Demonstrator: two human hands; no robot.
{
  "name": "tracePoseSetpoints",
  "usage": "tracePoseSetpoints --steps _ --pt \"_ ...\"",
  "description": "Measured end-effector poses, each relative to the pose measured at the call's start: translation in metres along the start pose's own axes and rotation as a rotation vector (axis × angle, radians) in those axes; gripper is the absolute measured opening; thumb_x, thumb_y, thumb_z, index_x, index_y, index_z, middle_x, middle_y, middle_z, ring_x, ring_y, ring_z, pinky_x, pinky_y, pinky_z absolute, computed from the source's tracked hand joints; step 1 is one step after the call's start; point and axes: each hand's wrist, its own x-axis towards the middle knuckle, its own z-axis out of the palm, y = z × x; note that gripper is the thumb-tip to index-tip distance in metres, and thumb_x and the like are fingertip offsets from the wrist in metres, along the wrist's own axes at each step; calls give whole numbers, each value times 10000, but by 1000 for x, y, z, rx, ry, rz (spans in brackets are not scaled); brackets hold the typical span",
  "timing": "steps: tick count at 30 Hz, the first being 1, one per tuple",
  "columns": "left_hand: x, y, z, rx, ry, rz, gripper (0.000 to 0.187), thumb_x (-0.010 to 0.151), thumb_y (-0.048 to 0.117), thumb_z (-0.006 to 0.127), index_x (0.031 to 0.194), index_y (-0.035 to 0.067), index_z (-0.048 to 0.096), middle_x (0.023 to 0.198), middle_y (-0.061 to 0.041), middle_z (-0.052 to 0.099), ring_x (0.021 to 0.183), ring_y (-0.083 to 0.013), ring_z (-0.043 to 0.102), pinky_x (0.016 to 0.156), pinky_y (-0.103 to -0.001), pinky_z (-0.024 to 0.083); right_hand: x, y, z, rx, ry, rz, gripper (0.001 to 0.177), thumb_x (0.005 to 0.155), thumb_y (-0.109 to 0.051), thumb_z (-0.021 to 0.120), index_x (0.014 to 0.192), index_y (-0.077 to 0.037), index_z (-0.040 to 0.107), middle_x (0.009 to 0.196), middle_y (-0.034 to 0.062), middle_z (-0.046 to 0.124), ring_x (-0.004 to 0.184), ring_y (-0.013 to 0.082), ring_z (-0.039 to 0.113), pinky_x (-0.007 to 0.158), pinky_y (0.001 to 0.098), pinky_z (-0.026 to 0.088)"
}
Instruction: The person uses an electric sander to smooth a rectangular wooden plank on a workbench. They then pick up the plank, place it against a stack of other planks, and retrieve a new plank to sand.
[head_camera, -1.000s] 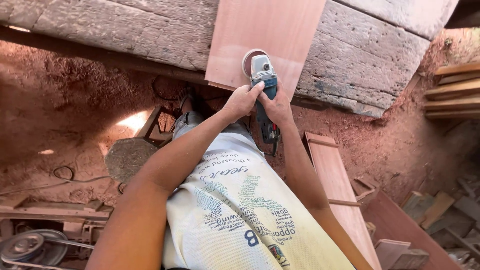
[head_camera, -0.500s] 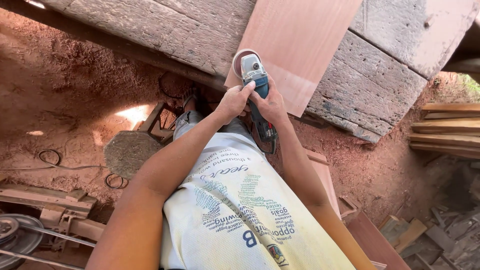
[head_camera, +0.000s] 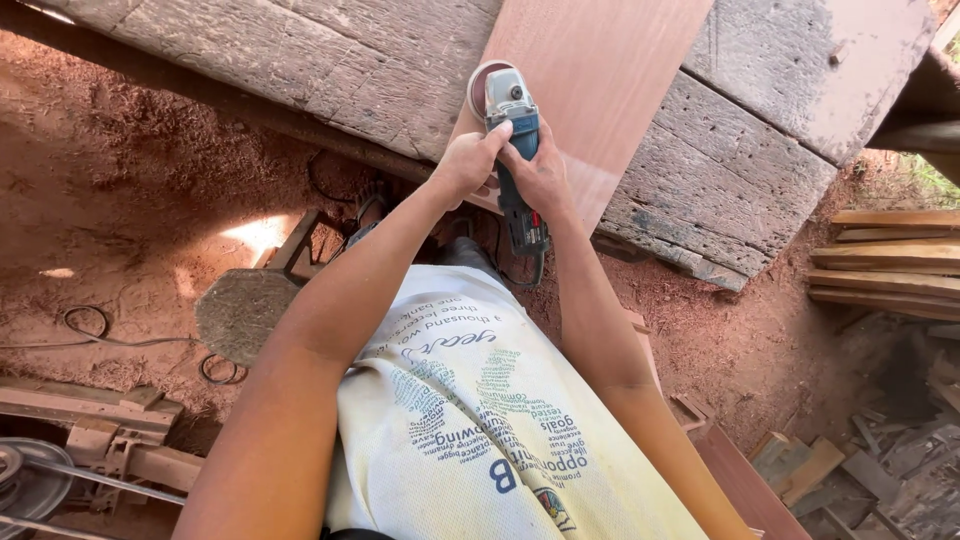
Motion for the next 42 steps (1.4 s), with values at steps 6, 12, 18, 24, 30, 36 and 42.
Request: tracePoseSetpoints --steps 6,12,18,24,30,36,42 --pt "12 7 18 52 -15 28 636 920 614 526 997 20 741 886 -71 708 645 -191 680 542 -341 545 7 0 -20 76 7 78 775 881 -463 770 1479 -78 461 1174 129 718 1020 202 721 834 340 601" --pt "18 6 43 87 -58 -3 652 916 627 497 1043 30 727 956 -76 713 705 -201 697 613 -362 571 6 25 -42 55 15 45 759 895 -443 783 1480 -75 468 1177 123 720 1032 189 721 851 331 595" --pt "24 4 70 130 -95 -12 657 925 617 481 1069 19 711 974 -105 734 723 -212 710 630 -367 582 -5 23 -69 141 3 227 707 857 -388 752 1436 -96 473 1103 112 716 924 197 727 739 351 618" --pt "33 3 105 178 -136 -45 657 932 618 481 1097 24 707 984 -106 742 731 -203 711 647 -363 586 -13 53 -95 126 43 124 711 910 -397 758 1480 -97 458 1173 117 717 1007 188 728 823 339 614" --pt "45 -3 138 193 -181 -67 656 925 619 493 1083 21 711 969 -107 746 728 -203 705 647 -367 577 -20 80 -120 97 87 110 739 922 -421 749 1512 -108 433 1213 122 708 1051 220 724 858 352 603" --pt "49 -6 164 220 -198 -72 647 927 616 495 1087 26 707 964 -104 747 727 -209 711 657 -367 575 -27 97 -140 53 117 163 766 904 -451 750 1512 -115 428 1191 131 719 1036 225 730 860 361 594" --pt "53 -7 187 250 -227 -72 646 940 605 475 1065 21 721 939 -106 746 708 -215 709 641 -363 575 -35 111 -157 163 113 183 702 907 -425 751 1471 -114 472 1174 115 726 1020 207 726 848 349 602"
